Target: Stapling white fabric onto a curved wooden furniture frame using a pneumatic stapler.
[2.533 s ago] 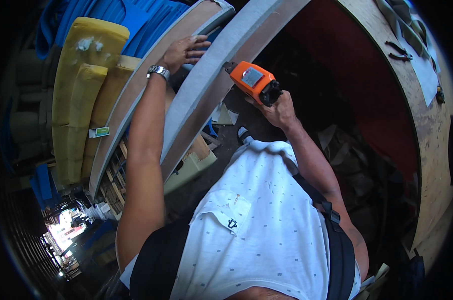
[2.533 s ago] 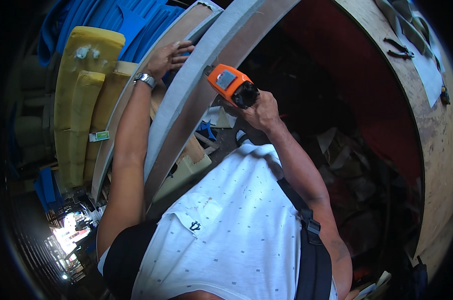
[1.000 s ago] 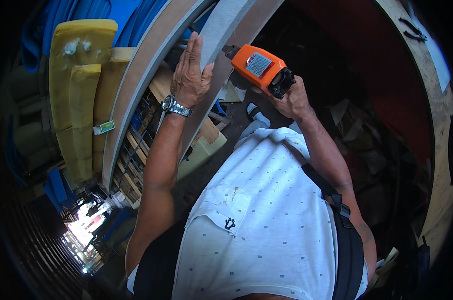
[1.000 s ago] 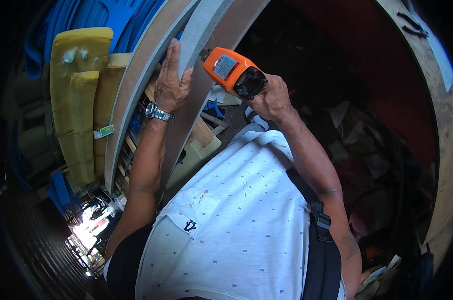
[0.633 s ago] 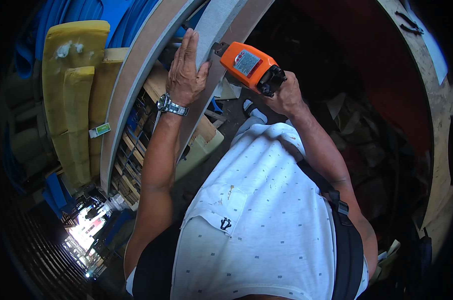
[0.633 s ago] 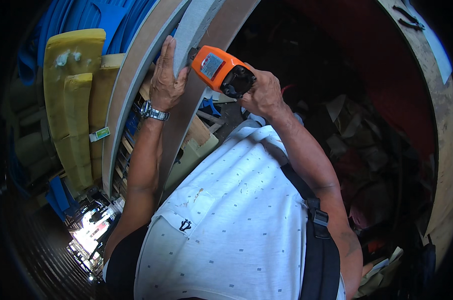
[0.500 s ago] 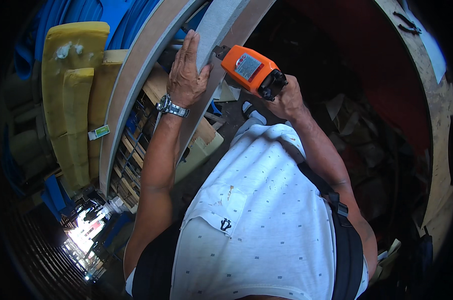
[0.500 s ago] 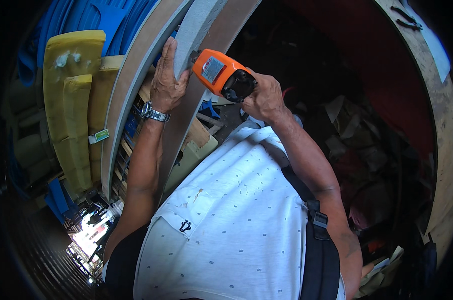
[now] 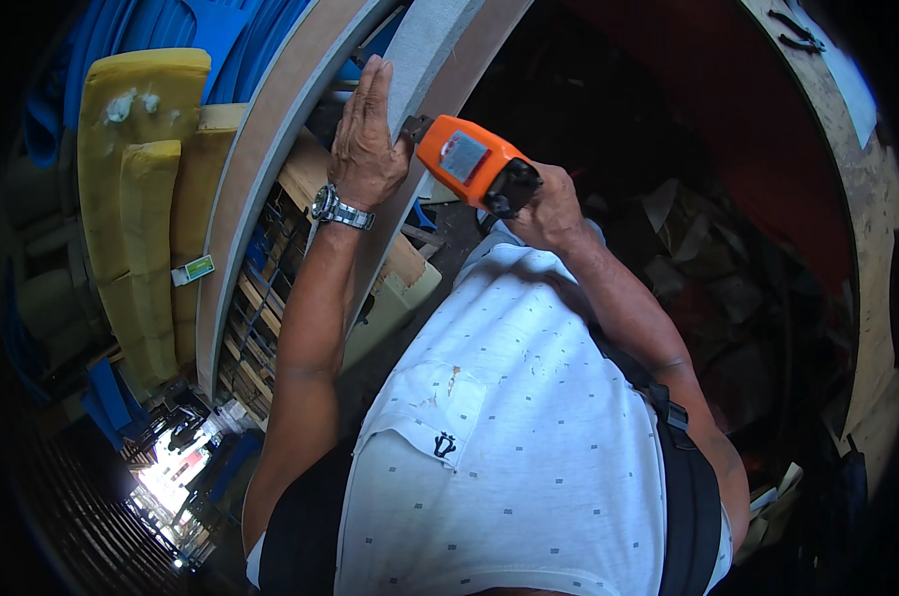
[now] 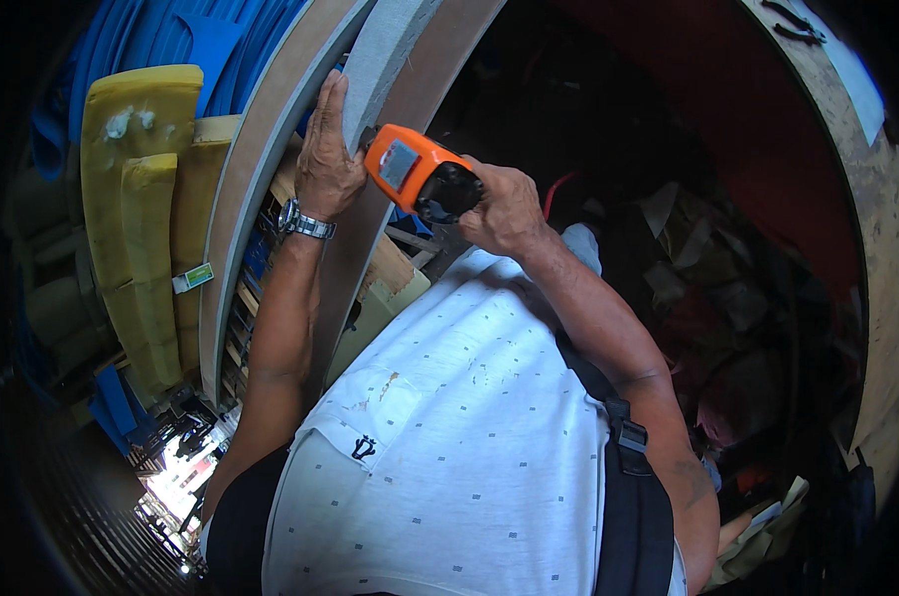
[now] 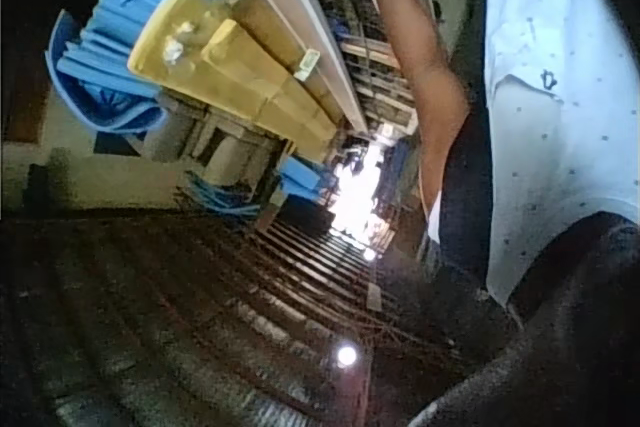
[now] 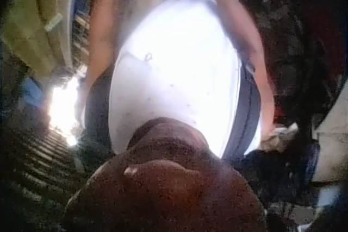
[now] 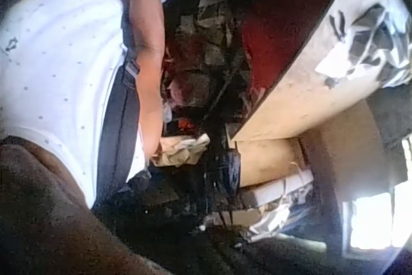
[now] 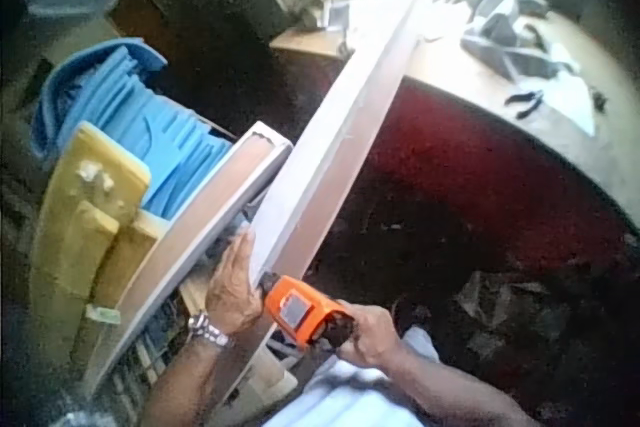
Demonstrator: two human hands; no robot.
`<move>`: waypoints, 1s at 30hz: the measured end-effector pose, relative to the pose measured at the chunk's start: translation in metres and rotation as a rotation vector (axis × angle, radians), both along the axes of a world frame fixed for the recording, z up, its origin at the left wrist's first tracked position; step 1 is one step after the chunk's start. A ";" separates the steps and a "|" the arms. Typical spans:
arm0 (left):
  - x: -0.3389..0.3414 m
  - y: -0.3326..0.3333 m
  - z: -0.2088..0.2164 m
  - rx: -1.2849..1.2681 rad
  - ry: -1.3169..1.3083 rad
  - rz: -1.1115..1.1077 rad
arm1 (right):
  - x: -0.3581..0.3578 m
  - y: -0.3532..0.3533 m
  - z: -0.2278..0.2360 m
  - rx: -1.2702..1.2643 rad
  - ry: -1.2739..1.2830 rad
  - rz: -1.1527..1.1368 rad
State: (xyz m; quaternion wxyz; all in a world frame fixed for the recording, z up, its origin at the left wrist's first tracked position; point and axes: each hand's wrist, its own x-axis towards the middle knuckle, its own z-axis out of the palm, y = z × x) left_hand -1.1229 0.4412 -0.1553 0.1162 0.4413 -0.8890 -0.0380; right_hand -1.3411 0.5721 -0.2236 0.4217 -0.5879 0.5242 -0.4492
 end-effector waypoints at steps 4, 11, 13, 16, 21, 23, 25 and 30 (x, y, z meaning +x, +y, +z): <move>-0.012 -0.003 0.004 -0.026 0.003 -0.022 | -0.004 -0.004 0.008 0.060 0.079 0.002; -0.020 0.024 0.014 -0.214 0.072 -0.005 | -0.103 0.018 0.050 0.252 0.151 -0.287; -0.009 0.032 0.009 -0.283 -0.020 0.035 | -0.159 0.022 0.059 0.355 0.159 -0.501; -0.011 0.040 0.016 -0.335 -0.097 0.084 | -0.257 0.028 0.034 0.068 0.393 -0.552; -0.020 0.032 0.030 -0.185 -0.076 0.233 | -0.403 0.012 0.047 0.206 1.151 -0.727; -0.034 0.022 0.043 -0.084 -0.118 0.284 | -0.516 0.025 -0.008 0.196 1.411 -0.703; -0.050 0.008 0.059 0.149 -0.203 0.388 | -0.579 0.035 -0.011 0.301 1.465 -0.729; -0.028 -0.023 0.067 0.278 -0.262 0.416 | -0.720 0.026 -0.083 0.556 1.617 -0.860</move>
